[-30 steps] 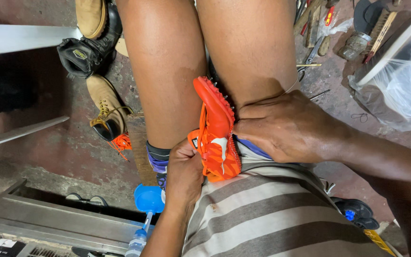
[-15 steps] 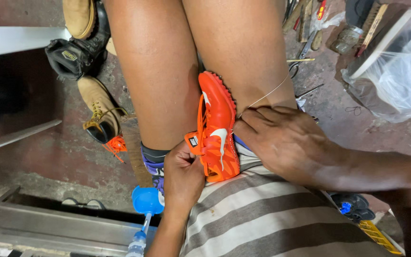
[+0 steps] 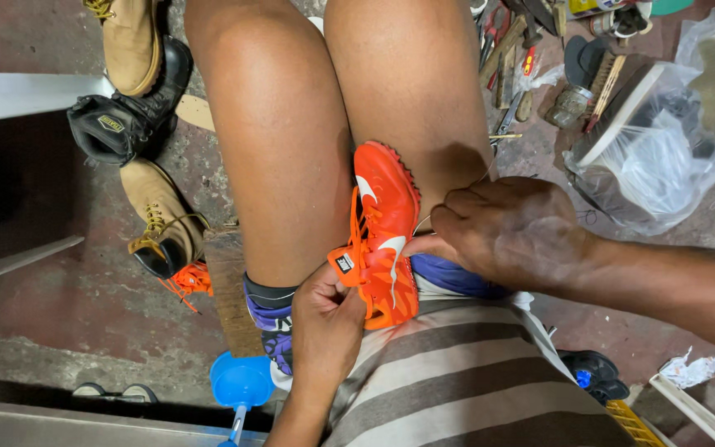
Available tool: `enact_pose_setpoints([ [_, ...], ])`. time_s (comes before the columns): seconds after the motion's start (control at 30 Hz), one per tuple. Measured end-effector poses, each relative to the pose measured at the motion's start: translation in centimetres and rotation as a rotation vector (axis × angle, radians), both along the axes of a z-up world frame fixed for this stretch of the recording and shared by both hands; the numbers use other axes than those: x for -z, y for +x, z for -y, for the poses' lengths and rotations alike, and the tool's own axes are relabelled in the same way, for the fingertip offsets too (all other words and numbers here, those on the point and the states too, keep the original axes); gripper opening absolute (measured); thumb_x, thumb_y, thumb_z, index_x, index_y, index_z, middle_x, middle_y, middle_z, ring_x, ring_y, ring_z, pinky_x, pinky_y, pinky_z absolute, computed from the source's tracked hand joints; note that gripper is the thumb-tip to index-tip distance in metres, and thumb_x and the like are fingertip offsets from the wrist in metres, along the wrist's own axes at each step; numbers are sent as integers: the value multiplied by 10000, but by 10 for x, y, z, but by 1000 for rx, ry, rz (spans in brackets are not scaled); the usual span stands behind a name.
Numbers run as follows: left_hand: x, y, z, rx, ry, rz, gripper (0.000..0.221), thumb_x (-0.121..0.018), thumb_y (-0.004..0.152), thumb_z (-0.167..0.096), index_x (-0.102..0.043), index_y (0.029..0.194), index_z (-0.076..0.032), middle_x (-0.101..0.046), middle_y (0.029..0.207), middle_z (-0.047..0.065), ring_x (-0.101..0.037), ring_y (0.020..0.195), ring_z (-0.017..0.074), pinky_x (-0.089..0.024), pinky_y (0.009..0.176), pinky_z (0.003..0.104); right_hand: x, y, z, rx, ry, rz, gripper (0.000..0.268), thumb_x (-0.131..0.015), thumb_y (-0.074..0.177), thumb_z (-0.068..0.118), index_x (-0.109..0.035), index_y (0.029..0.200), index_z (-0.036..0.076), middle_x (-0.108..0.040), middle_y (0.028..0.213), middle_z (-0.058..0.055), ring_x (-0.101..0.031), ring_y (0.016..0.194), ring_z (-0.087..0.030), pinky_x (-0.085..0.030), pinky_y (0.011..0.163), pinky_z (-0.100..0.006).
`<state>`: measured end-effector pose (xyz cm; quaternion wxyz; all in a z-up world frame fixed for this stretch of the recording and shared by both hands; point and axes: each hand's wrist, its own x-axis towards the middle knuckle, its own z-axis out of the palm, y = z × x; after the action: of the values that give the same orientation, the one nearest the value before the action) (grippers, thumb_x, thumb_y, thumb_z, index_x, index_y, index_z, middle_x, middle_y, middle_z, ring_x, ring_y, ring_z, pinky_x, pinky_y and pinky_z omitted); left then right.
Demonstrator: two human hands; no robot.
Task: The person stitches the upper part of an orange athletic shoe to its sole by hand using a needle and thread.
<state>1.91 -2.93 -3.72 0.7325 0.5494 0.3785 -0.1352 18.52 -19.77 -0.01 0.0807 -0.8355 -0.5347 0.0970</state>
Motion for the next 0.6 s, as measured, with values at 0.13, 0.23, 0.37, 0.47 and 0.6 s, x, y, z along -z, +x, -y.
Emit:
enact_pose_setpoints([
  [0.13,1,-7,0,-32,-55,-12,128,-642,944,-25,-738,1023,5,-556,717,-89,-431,629,0,-367,556,206,-2,7,-3,-33,79,18,513,-779,828,556,-574,605,142,-554,581,-21,-574,475,-194,-442,416,-337],
  [0.23,-9,-10,-9,10,23,-108,161,-633,921,-11,-747,1034,-8,-494,660,-46,-376,576,28,-311,511,218,-7,9,-8,-8,97,-84,457,-778,819,494,-575,636,127,-555,615,-44,-599,538,-224,-472,480,-360],
  [0.37,-43,-11,-18,-52,520,157,234,-589,910,-11,-662,1133,-10,-643,1009,26,-465,720,50,-410,639,203,-14,2,-2,30,67,-278,263,-722,857,293,-591,756,88,-583,725,-80,-647,688,-271,-521,597,-396],
  [0.47,-62,8,-23,93,899,359,366,-649,898,-69,-584,1255,-20,-597,1281,137,-599,947,168,-523,840,294,-17,-1,-1,5,84,-396,164,-641,776,96,-615,933,57,-606,820,-94,-669,780,-291,-543,674,-413],
  [0.6,-53,45,-4,294,1102,454,605,-829,797,-220,-549,1285,4,-609,1203,200,-602,1076,401,-498,917,473,-21,-3,2,-38,72,-424,296,-624,764,54,-616,1059,41,-612,859,-112,-674,807,-314,-545,677,-420],
])
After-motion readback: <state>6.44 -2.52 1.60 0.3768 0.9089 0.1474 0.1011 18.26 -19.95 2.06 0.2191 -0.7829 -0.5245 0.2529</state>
